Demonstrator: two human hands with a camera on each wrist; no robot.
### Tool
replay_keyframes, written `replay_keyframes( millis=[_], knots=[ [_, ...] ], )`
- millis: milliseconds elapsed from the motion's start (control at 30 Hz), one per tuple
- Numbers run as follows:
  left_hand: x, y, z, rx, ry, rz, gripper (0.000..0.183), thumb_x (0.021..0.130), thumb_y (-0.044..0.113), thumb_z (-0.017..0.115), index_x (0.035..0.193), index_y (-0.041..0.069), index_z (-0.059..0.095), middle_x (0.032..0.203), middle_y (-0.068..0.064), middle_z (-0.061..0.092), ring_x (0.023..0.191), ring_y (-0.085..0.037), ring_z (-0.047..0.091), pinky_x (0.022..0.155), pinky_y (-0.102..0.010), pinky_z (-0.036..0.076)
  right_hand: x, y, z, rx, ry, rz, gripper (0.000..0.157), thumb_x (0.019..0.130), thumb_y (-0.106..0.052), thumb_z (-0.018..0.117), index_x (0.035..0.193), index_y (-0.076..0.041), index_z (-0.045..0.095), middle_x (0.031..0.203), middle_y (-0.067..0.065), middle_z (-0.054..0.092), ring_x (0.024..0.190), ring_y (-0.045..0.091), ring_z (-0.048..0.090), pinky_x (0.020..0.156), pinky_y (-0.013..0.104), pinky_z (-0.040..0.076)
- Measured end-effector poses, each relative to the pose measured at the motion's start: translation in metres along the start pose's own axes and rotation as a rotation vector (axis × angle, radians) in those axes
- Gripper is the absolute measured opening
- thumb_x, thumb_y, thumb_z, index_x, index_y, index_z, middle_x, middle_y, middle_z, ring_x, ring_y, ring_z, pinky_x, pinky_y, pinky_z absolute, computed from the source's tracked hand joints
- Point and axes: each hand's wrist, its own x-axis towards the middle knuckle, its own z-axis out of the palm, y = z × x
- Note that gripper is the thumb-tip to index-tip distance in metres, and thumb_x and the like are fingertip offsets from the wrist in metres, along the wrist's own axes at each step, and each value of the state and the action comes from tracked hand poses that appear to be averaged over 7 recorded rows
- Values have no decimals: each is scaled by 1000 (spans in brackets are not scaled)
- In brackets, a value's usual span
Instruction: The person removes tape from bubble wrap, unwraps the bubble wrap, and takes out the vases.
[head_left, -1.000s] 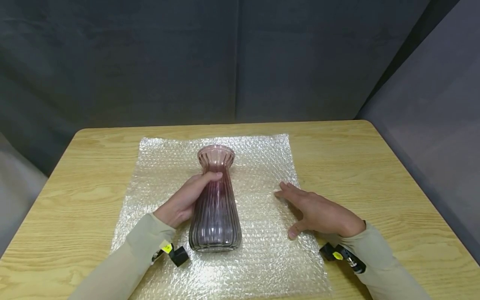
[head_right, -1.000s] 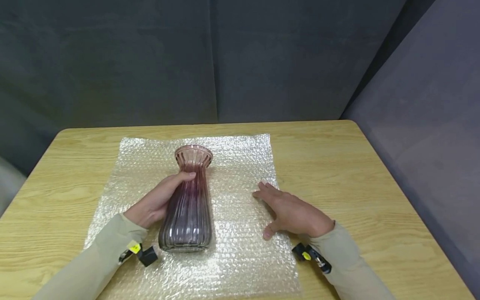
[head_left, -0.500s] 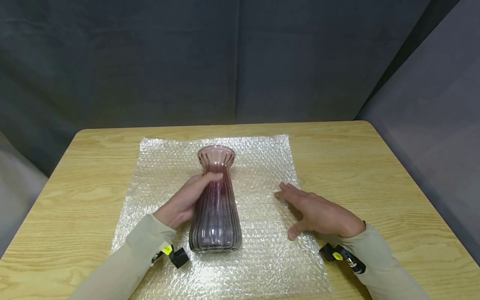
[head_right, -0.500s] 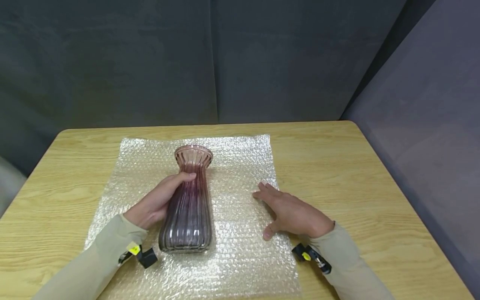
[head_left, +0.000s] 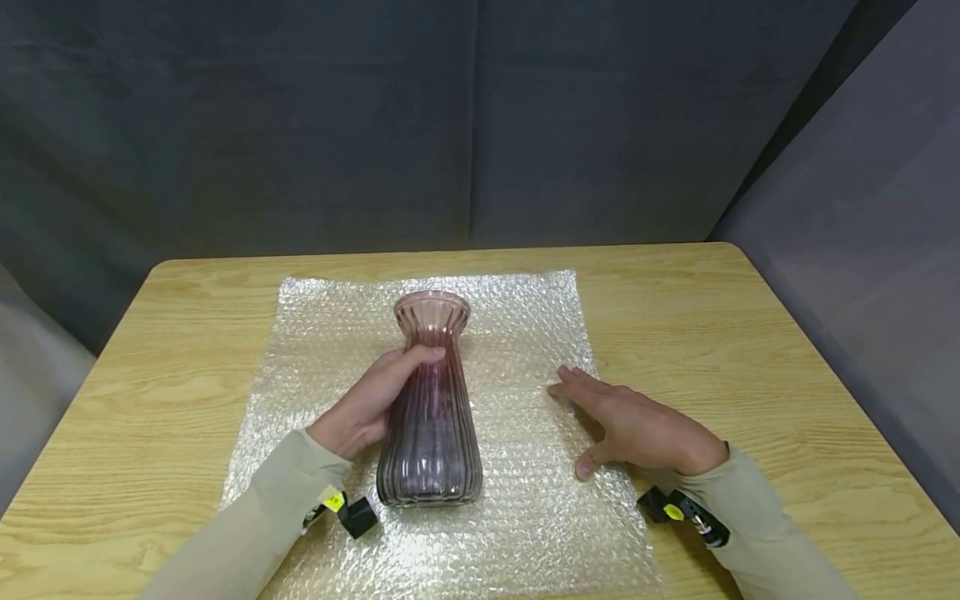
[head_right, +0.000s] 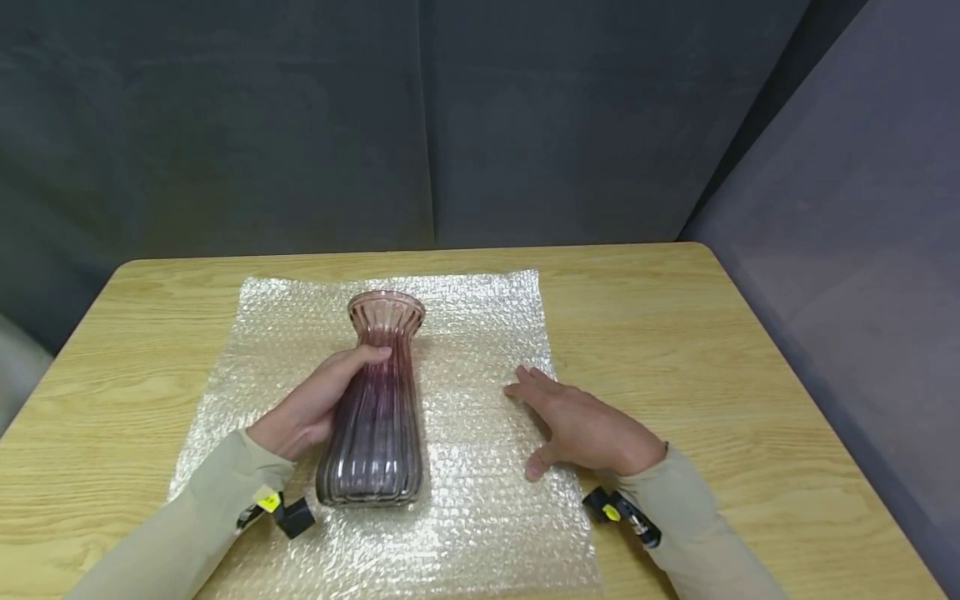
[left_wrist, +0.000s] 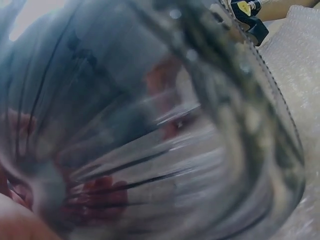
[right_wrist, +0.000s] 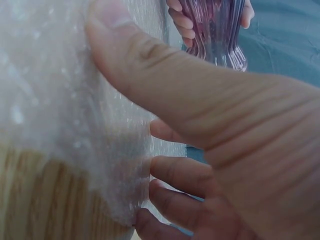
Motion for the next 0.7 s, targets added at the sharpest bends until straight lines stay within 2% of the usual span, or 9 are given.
replay_keyframes(
  millis=[333,533,700],
  knots=[
    [-2,0,2,5,15,13,36,102,30,56,132,9,54,102,-1,68,89,-19,71,87,-40,63,0,0,0,-18,1,-2,110,69,-46,85,162,-16,35,174,18,12,161,41,16,126,65,29],
    [-3,1,3,-1,6,22,29,103,30,56,125,12,56,97,1,69,82,-17,71,80,-37,64,1,0,0,-18,3,-1,110,68,-46,85,162,-16,36,174,17,12,161,41,17,126,64,29],
    [-4,1,4,-6,-4,24,31,103,31,57,127,12,54,98,0,70,83,-17,71,79,-36,64,1,-1,0,-13,0,2,110,68,-46,85,161,-15,36,174,17,12,161,41,16,126,64,29]
  ],
)
